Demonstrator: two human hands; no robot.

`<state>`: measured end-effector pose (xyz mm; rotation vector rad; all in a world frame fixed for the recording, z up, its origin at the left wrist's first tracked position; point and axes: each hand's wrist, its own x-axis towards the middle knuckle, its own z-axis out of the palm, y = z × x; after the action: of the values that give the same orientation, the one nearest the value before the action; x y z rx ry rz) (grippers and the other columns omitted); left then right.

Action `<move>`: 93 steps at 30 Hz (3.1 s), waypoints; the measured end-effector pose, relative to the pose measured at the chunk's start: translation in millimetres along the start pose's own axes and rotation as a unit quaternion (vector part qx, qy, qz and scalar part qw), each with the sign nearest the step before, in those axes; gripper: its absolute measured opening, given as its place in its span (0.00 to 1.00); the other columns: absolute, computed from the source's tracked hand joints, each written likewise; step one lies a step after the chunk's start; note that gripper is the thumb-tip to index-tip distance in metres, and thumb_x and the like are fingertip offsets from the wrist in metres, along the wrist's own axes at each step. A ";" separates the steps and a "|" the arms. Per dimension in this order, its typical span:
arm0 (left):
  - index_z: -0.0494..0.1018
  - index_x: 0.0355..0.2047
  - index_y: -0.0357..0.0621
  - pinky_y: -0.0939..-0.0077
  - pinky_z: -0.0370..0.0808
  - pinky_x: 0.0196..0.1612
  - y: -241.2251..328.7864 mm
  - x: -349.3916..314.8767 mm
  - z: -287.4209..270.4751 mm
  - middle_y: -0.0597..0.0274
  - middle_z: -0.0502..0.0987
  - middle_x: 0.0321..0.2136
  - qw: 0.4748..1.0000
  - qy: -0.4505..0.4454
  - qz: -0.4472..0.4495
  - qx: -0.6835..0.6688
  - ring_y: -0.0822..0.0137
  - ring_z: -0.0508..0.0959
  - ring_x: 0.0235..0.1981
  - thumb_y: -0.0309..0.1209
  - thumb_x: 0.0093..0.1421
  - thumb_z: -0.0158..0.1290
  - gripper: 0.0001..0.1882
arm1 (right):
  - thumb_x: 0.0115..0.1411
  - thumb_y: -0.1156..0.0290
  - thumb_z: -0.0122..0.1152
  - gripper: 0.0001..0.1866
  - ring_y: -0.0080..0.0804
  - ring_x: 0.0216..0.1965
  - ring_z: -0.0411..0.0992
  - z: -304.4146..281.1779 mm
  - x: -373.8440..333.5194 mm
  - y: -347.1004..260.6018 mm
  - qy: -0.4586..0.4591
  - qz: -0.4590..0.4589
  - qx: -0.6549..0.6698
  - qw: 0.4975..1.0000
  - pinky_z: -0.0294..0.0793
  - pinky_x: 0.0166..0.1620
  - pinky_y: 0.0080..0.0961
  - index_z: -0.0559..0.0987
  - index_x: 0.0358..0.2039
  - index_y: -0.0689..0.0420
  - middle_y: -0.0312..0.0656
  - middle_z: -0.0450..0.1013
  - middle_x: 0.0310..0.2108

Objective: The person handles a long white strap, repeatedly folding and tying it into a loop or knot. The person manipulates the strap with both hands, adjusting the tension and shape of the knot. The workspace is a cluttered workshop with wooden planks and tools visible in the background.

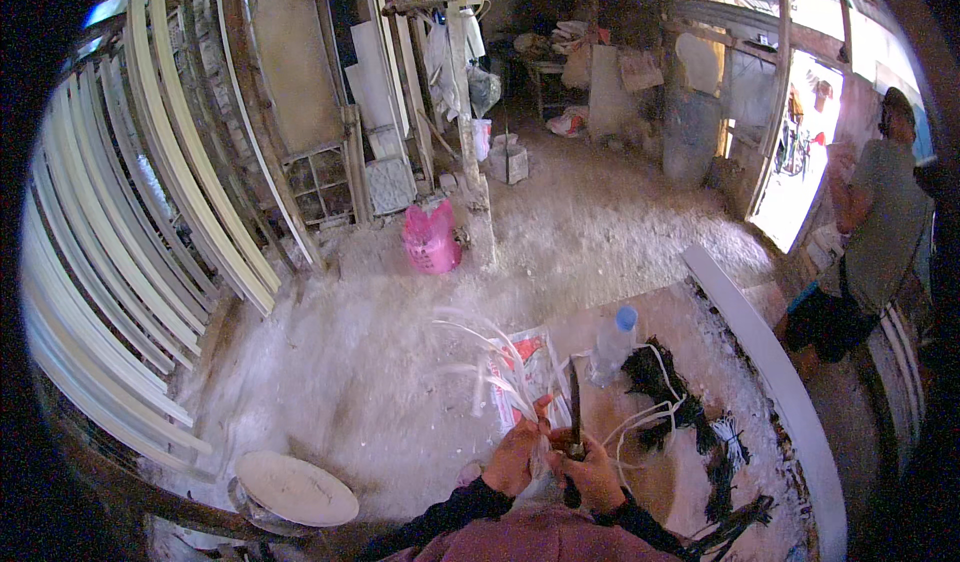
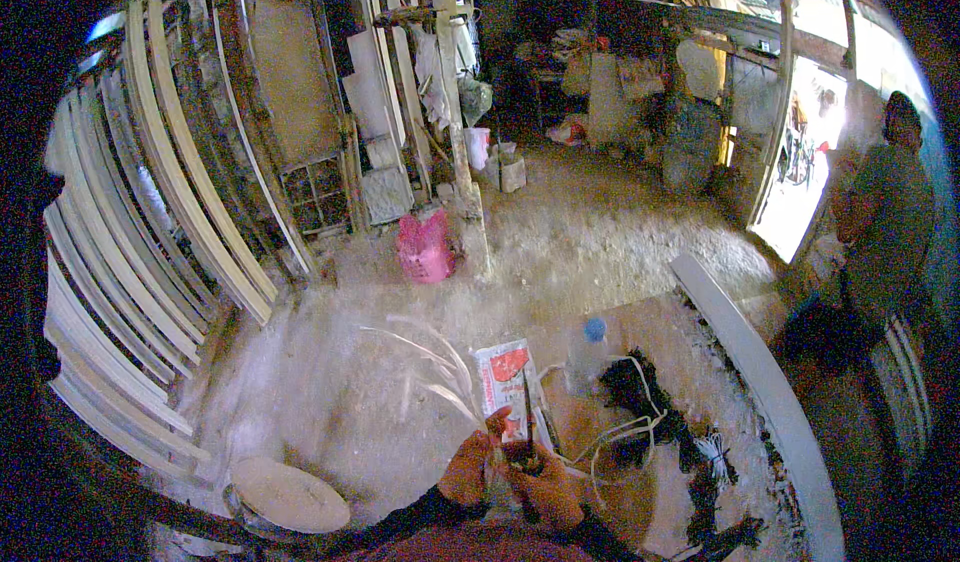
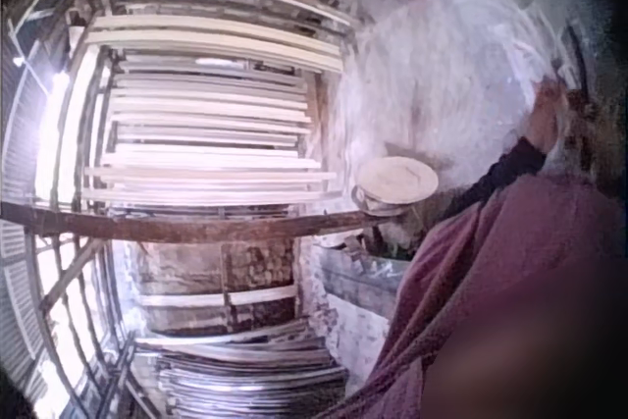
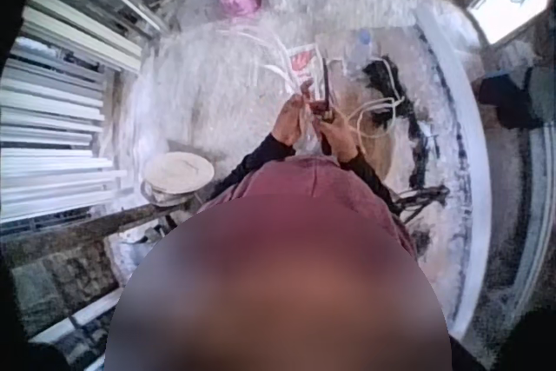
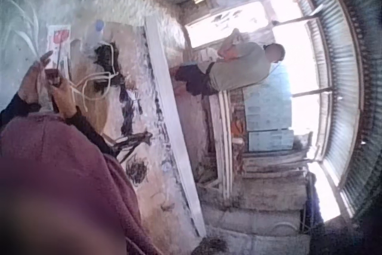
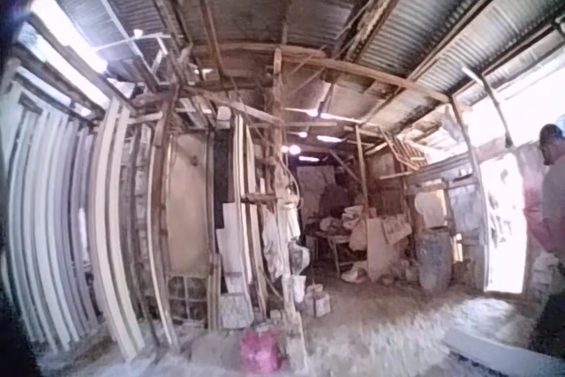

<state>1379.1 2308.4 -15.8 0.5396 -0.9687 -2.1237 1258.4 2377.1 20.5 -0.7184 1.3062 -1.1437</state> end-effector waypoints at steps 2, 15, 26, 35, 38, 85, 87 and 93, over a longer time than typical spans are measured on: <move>0.52 0.55 0.46 0.82 0.70 0.33 -10.4 -7.6 -5.1 0.68 0.66 0.38 1.000 -0.011 0.014 -0.008 0.73 0.70 0.33 0.44 0.55 0.48 0.31 | 0.47 0.72 0.62 0.16 0.17 0.16 0.62 2.5 0.0 8.5 -0.016 -0.038 0.045 0.998 0.63 0.18 0.14 0.70 0.37 0.58 0.31 0.66 0.20; 0.56 0.52 0.42 0.71 0.55 0.55 -57.9 -5.2 -39.3 0.60 0.53 0.57 0.998 -0.016 0.024 0.053 0.66 0.55 0.56 0.40 0.58 0.41 0.24 | 0.46 0.69 0.61 0.10 0.20 0.23 0.67 -13.5 -0.9 19.1 0.007 -0.064 -0.087 0.994 0.66 0.27 0.20 0.73 0.28 0.59 0.35 0.70 0.22; 0.64 0.46 0.44 0.73 0.63 0.50 -18.8 -30.2 -19.3 0.57 0.59 0.52 0.646 -0.113 0.128 0.744 0.67 0.62 0.51 0.28 0.56 0.42 0.15 | 0.49 0.70 0.61 0.07 0.12 0.17 0.61 -18.9 -3.0 31.1 -0.005 -0.136 -0.104 0.985 0.60 0.19 0.12 0.72 0.25 0.57 0.30 0.67 0.18; 0.55 0.54 0.40 0.70 0.57 0.55 -35.9 -35.0 -17.0 0.59 0.59 0.52 0.994 -0.072 -0.063 -0.045 0.65 0.60 0.54 0.45 0.60 0.37 0.27 | 0.46 0.71 0.61 0.07 0.21 0.23 0.67 -26.6 -10.8 19.7 0.053 -0.082 -0.183 0.978 0.68 0.29 0.20 0.74 0.25 0.58 0.35 0.72 0.22; 0.59 0.51 0.42 0.72 0.59 0.53 -36.8 -36.6 -34.2 0.60 0.64 0.49 0.960 -0.094 -0.135 0.226 0.65 0.63 0.52 0.43 0.61 0.37 0.23 | 0.45 0.73 0.61 0.06 0.22 0.23 0.68 -29.5 -11.4 20.5 0.060 -0.049 -0.215 0.973 0.68 0.29 0.21 0.75 0.25 0.59 0.35 0.72 0.21; 0.66 0.32 0.36 0.72 0.68 0.30 20.4 -28.4 -17.6 0.52 0.73 0.23 0.835 0.151 0.115 0.516 0.58 0.74 0.26 0.33 0.60 0.40 0.11 | 0.54 0.59 0.54 0.18 0.38 0.24 0.71 -50.9 -34.3 10.7 0.084 -0.153 -0.374 0.911 0.68 0.27 0.28 0.65 0.37 0.58 0.45 0.70 0.22; 0.66 0.32 0.37 0.70 0.68 0.29 27.4 -29.0 -12.3 0.51 0.72 0.23 0.814 0.175 0.069 0.549 0.55 0.74 0.26 0.33 0.60 0.40 0.11 | 0.53 0.60 0.55 0.18 0.39 0.24 0.72 -47.7 -37.1 6.9 0.094 -0.166 -0.377 0.907 0.69 0.27 0.28 0.65 0.36 0.58 0.47 0.70 0.23; 0.67 0.31 0.39 0.66 0.68 0.28 33.0 -30.6 -0.6 0.48 0.72 0.24 0.785 0.199 0.104 0.577 0.51 0.74 0.27 0.32 0.60 0.40 0.09 | 0.52 0.55 0.55 0.20 0.47 0.20 0.69 -49.0 -30.0 16.7 0.104 -0.223 -0.379 0.892 0.67 0.22 0.37 0.66 0.36 0.59 0.49 0.69 0.21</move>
<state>1413.9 2316.5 11.6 1.3100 -1.8894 -0.9211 1218.4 2419.6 7.1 -1.5676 1.8586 -1.0646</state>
